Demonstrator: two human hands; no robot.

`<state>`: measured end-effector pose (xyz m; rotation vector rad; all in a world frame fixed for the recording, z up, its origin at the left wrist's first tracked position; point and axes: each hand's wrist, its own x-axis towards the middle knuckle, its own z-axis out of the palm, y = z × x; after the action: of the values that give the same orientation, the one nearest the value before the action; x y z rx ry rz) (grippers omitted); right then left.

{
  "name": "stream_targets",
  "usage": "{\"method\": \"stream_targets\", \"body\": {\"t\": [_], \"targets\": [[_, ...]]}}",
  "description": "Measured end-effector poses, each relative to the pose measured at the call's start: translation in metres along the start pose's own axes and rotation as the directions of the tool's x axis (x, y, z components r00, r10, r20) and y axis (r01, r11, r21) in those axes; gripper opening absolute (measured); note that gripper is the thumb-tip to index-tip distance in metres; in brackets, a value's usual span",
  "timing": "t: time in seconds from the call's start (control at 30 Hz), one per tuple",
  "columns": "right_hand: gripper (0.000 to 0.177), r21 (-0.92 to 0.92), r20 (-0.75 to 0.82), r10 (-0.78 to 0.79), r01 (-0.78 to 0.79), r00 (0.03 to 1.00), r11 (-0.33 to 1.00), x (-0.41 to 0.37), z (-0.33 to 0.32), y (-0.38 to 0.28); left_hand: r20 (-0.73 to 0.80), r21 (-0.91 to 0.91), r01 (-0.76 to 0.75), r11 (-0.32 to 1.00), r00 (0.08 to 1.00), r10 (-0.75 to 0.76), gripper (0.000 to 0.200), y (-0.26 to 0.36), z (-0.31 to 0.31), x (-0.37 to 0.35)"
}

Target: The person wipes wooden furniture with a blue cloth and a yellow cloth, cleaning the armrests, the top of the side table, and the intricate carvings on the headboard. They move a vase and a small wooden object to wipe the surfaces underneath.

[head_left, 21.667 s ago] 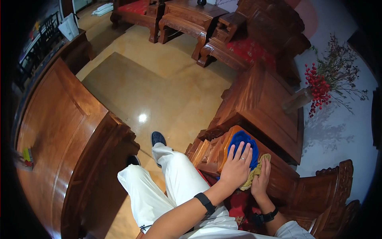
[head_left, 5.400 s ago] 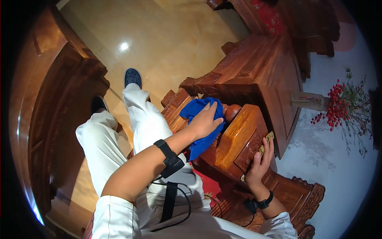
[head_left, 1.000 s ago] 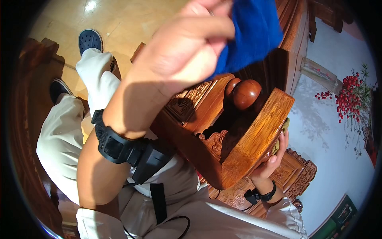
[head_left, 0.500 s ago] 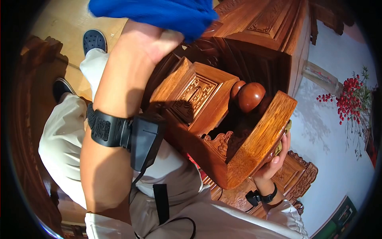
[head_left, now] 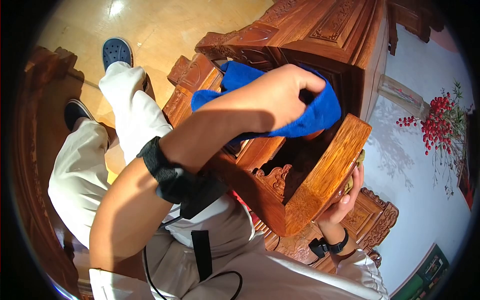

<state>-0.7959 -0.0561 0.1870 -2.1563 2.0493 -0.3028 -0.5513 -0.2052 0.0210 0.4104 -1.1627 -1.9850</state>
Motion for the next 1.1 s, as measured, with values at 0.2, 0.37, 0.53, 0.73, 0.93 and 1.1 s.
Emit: {"method": "stream_targets", "body": {"t": [0.2,0.37,0.53,0.73,0.93,1.1], "targets": [[0.081,0.008,0.003,0.006,-0.006,1.0,1.0,0.0,-0.001,-0.002,-0.181,0.367,-0.259,0.893,0.922,0.342,0.035,-0.031,0.011,0.011],[0.081,-0.039,0.012,0.0,0.0,1.0,0.999,0.001,-0.001,-0.004,0.031,0.626,-0.102,0.773,0.994,0.106,0.03,-0.012,0.01,0.006],[0.081,-0.022,0.014,-0.015,0.015,1.0,1.0,0.002,0.0,-0.004,0.039,0.67,-0.082,0.738,0.996,0.076,0.022,-0.006,0.016,0.005],[0.08,-0.009,0.021,-0.019,0.02,1.0,1.0,0.002,0.0,-0.003,-0.144,0.689,-0.195,0.698,0.908,0.395,0.036,-0.026,0.041,0.003],[0.078,-0.024,0.007,-0.014,0.014,1.0,1.0,0.003,0.0,-0.007,-0.263,0.733,-0.161,0.661,0.829,0.493,0.056,-0.037,0.055,-0.001],[0.079,-0.035,0.016,-0.007,0.008,1.0,0.999,0.003,0.0,-0.009,-0.041,0.639,-0.058,0.767,0.993,0.108,0.049,-0.004,0.024,0.012]]}}
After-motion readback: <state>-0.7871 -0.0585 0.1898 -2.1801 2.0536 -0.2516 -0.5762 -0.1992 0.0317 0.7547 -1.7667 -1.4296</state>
